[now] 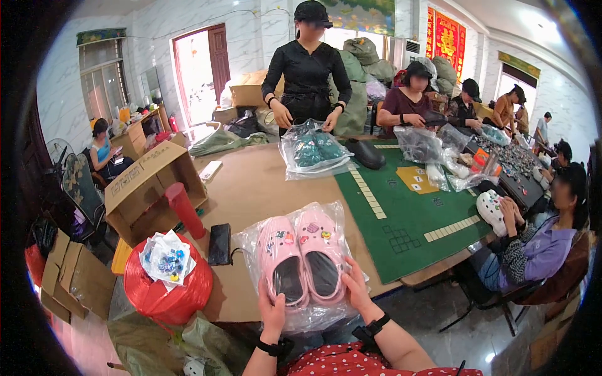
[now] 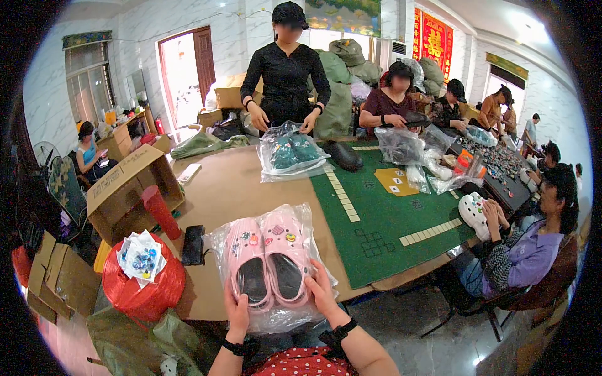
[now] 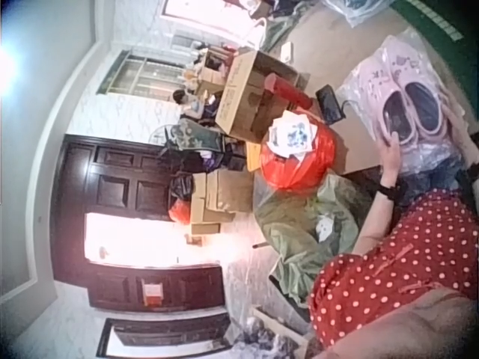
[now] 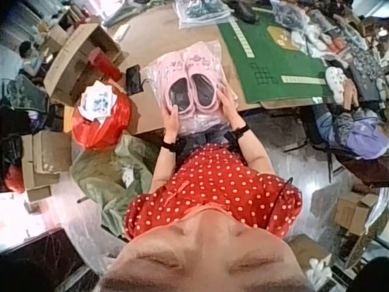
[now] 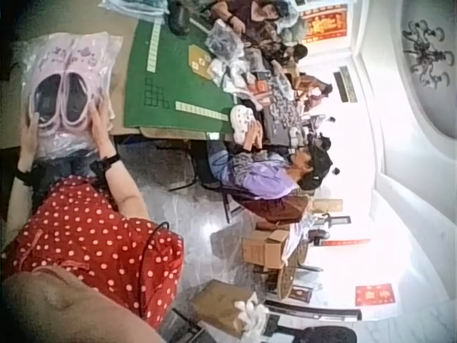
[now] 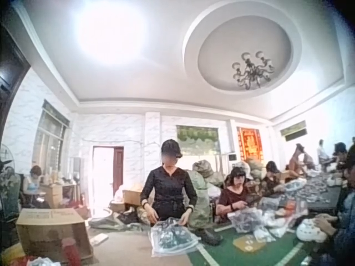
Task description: The recorder sorts and inspects various pairs of shoes in plastic bags at a packing station.
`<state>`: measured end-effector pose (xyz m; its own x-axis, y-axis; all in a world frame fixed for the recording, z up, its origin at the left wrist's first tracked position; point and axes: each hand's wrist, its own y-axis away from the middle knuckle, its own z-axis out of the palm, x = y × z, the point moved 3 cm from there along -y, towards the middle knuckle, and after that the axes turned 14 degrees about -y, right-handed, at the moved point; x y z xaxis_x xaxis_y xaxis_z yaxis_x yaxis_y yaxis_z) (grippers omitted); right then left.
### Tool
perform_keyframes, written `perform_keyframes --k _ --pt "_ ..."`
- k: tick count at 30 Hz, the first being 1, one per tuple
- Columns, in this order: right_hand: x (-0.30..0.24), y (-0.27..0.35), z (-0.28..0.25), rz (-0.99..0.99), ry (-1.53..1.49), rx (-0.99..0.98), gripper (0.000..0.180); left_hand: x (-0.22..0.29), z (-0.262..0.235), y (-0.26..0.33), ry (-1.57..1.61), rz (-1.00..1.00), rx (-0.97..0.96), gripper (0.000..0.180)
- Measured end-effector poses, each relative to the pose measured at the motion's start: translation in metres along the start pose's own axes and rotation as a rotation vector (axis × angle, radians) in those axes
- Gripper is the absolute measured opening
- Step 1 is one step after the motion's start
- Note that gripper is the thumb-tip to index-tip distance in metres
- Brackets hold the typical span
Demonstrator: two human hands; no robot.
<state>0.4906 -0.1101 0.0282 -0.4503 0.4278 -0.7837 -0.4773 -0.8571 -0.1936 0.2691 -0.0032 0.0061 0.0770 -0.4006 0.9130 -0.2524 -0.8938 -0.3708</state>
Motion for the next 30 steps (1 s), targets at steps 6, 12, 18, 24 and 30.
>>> perform_keyframes --k 6,12,18,24,30 --pt "0.002 0.000 -0.001 -0.009 -0.014 -0.010 0.062 0.001 0.000 0.000 -0.031 -0.016 0.008 0.068" --pt "0.005 -0.001 -0.004 -0.030 0.022 0.005 0.061 0.001 -0.001 0.001 -0.034 -0.023 0.012 0.067" --pt "0.006 0.000 -0.007 0.003 0.032 0.020 0.060 0.007 -0.001 0.001 -0.040 -0.022 0.011 0.066" --pt "0.001 -0.001 0.003 -0.034 -0.010 0.010 0.060 -0.002 -0.001 0.001 -0.065 -0.003 0.016 0.066" --pt "0.003 0.001 -0.003 0.013 0.011 -0.006 0.060 0.008 -0.001 0.001 -0.043 0.006 0.011 0.066"
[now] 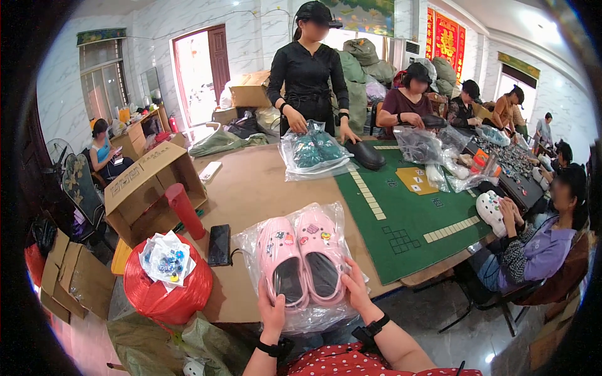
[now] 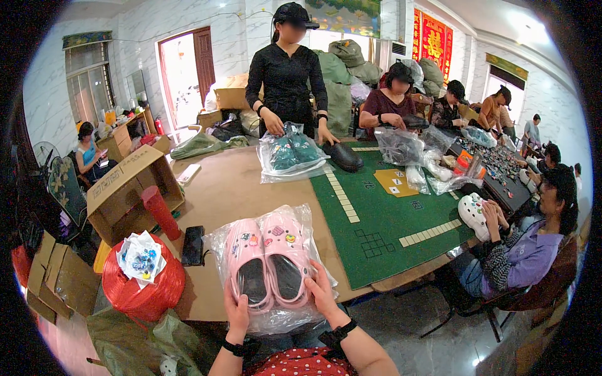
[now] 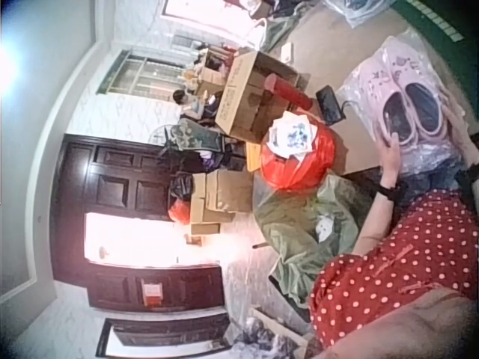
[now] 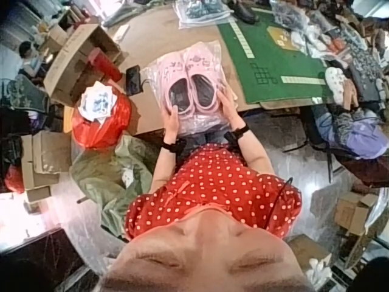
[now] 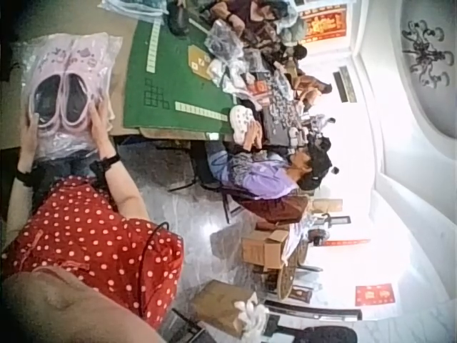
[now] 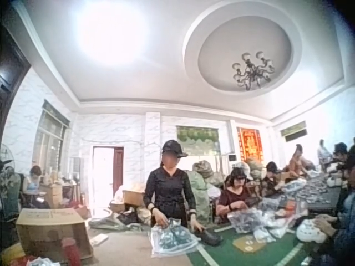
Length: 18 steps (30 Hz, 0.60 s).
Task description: The recorder sorts and inspects various pairs of shoes in plastic bags at a packing station.
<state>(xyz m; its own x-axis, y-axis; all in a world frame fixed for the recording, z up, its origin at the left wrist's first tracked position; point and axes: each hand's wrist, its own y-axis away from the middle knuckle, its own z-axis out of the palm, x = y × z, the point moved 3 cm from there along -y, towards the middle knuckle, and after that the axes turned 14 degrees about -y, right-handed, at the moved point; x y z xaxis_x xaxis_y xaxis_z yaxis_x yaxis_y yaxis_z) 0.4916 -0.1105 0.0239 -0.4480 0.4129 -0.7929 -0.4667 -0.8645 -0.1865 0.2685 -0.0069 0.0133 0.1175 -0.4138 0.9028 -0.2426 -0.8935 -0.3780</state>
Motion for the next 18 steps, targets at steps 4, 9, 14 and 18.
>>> perform_keyframes --k 4,9,14,18 --pt "0.0002 -0.0012 0.0025 -0.035 -0.013 -0.006 0.061 -0.0025 -0.0007 -0.0002 -0.031 0.018 -0.004 0.066" --pt "0.0023 -0.0013 -0.0003 -0.023 -0.026 0.005 0.062 -0.0055 0.0004 0.0010 -0.005 -0.043 0.001 0.067" --pt "0.0041 -0.0013 -0.0038 -0.015 -0.015 0.003 0.063 -0.0013 -0.0002 0.0003 -0.012 -0.021 -0.005 0.067" --pt "-0.0008 -0.0016 0.0033 -0.043 -0.016 -0.014 0.064 0.0025 -0.0008 0.0004 -0.017 -0.030 -0.013 0.068"
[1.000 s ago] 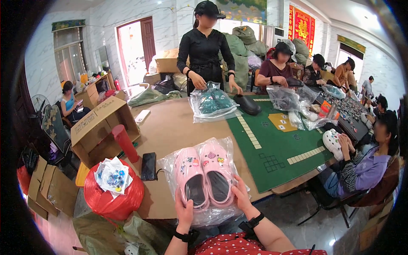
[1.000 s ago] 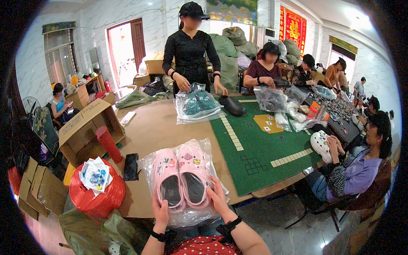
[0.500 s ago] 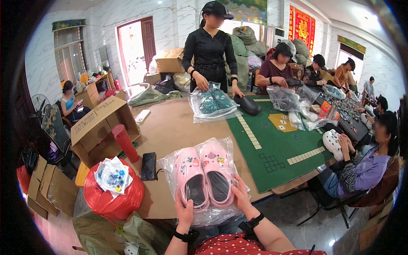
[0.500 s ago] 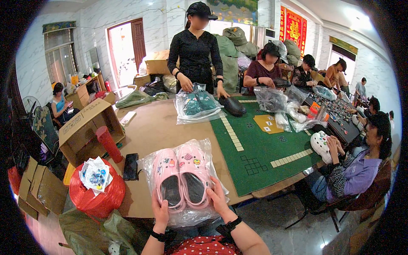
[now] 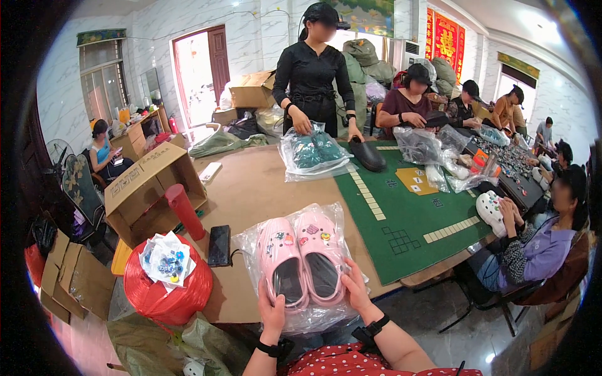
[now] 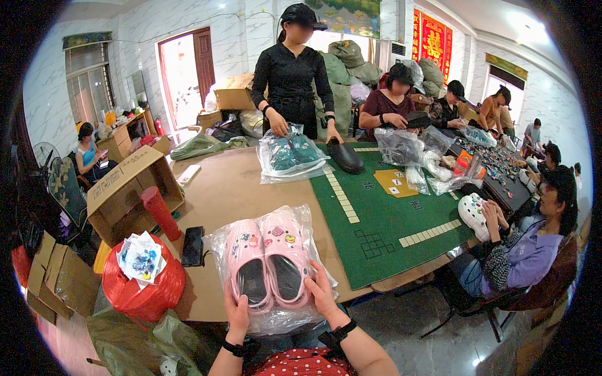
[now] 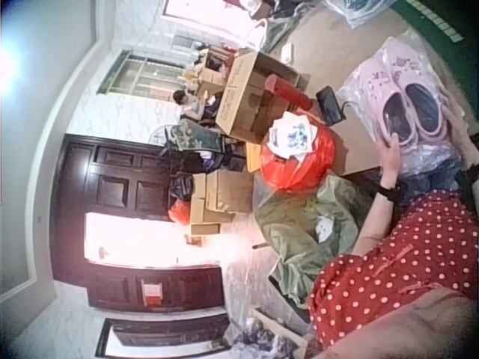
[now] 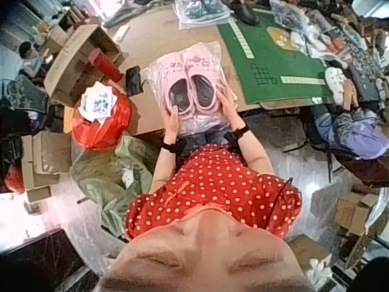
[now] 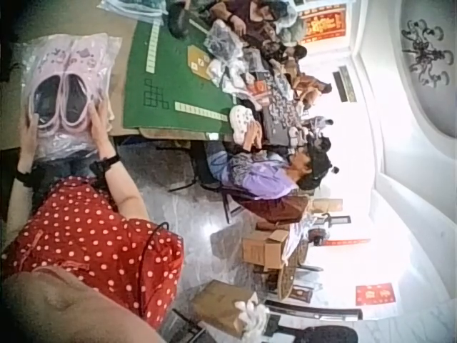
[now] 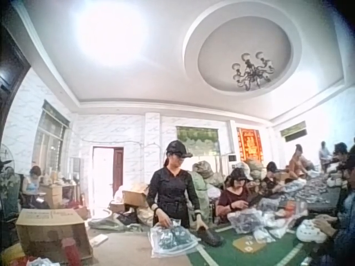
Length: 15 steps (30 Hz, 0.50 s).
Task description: The recorder sorts and inspects various pairs of shoes in plastic bags at a packing station.
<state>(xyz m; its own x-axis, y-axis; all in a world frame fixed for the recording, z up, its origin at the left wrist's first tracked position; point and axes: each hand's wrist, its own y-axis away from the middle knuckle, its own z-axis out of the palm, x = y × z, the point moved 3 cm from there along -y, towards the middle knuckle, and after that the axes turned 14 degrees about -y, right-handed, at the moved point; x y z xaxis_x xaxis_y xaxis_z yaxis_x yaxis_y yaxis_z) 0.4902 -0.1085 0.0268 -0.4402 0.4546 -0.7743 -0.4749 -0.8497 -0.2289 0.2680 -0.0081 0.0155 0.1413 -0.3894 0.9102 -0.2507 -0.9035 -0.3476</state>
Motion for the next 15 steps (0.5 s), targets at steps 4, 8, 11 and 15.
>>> perform_keyframes --k 4,8,11,15 --pt "0.000 -0.001 0.000 -0.005 0.014 -0.005 0.063 -0.002 0.000 0.000 -0.004 -0.007 -0.002 0.069" --pt "-0.001 0.000 -0.001 0.021 0.019 0.004 0.063 -0.004 0.000 0.000 0.040 -0.018 -0.004 0.071" --pt "-0.001 0.000 0.000 0.016 0.018 0.001 0.062 -0.010 0.001 0.000 0.054 -0.040 0.010 0.072" --pt "-0.002 0.000 0.001 -0.007 0.000 -0.004 0.061 -0.010 0.001 0.000 0.042 -0.027 0.010 0.072"
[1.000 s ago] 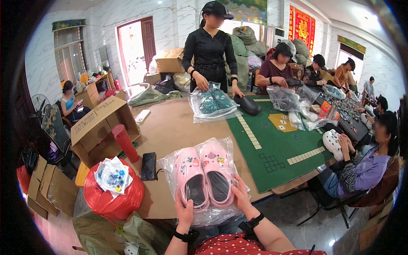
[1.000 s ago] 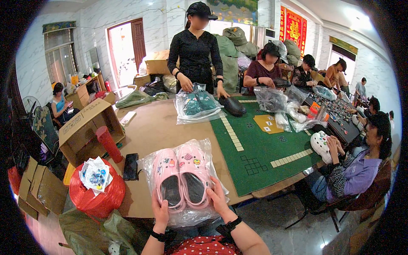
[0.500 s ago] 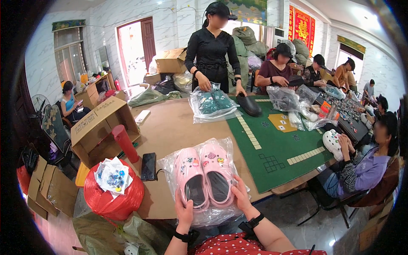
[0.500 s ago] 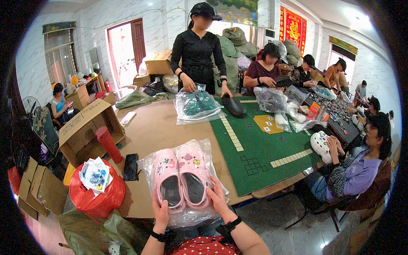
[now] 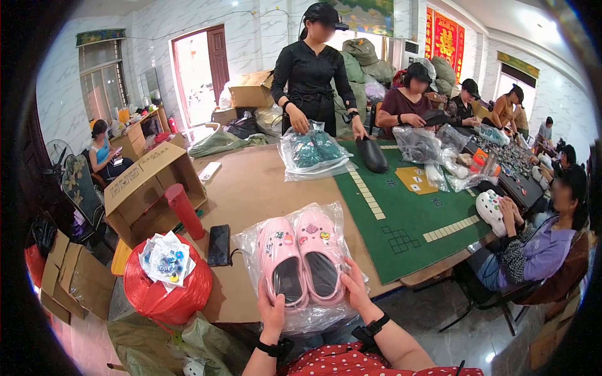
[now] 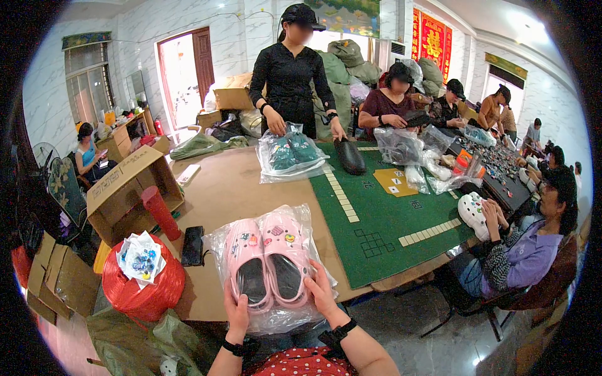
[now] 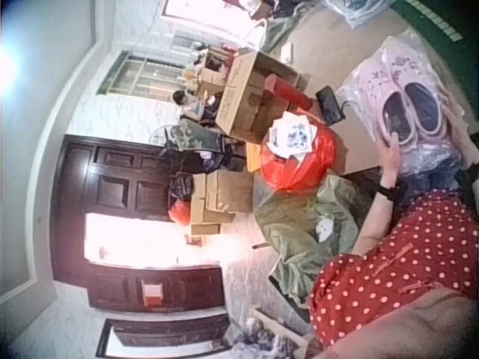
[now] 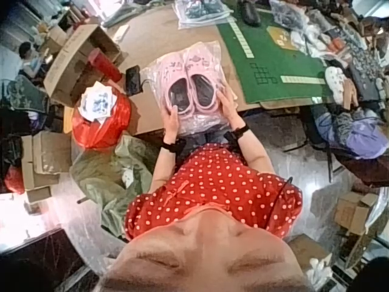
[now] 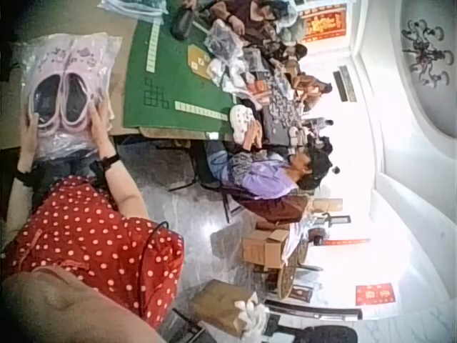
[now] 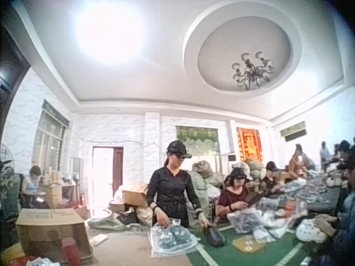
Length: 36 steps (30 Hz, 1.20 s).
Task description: The recorder sorts and inspects various pairs of shoes in plastic bags at a packing station.
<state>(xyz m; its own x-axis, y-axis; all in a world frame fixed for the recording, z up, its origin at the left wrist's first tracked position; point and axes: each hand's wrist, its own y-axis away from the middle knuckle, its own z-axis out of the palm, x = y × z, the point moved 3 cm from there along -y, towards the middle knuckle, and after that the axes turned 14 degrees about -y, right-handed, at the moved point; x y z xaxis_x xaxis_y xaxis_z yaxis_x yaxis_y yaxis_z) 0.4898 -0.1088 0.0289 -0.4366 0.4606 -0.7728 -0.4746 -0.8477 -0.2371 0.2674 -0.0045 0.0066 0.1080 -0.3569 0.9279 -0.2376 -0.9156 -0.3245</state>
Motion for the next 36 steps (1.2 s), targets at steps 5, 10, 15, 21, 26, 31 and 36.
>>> perform_keyframes --k 5,10,15,21,26,31,36 --pt "0.000 0.000 -0.002 0.014 0.018 0.010 0.061 -0.002 0.001 0.000 -0.007 0.009 -0.009 0.071" --pt "0.001 0.000 -0.002 0.021 0.016 0.017 0.061 -0.002 0.001 -0.001 0.028 0.002 -0.002 0.073" --pt "0.002 -0.001 -0.002 0.006 0.004 0.019 0.061 0.004 0.000 -0.001 -0.018 0.062 -0.010 0.067" --pt "0.003 0.000 -0.004 0.018 0.006 0.013 0.060 0.006 -0.001 -0.001 -0.028 0.032 -0.011 0.068" --pt "0.001 0.000 -0.002 0.014 -0.004 0.016 0.061 0.009 0.000 0.000 -0.014 0.047 -0.008 0.069" --pt "0.000 0.000 0.001 0.002 0.001 0.021 0.062 0.002 -0.001 -0.001 0.019 0.039 -0.010 0.073" --pt "0.004 -0.001 -0.007 0.013 0.028 0.031 0.064 0.000 0.000 0.000 0.002 0.002 -0.015 0.073"
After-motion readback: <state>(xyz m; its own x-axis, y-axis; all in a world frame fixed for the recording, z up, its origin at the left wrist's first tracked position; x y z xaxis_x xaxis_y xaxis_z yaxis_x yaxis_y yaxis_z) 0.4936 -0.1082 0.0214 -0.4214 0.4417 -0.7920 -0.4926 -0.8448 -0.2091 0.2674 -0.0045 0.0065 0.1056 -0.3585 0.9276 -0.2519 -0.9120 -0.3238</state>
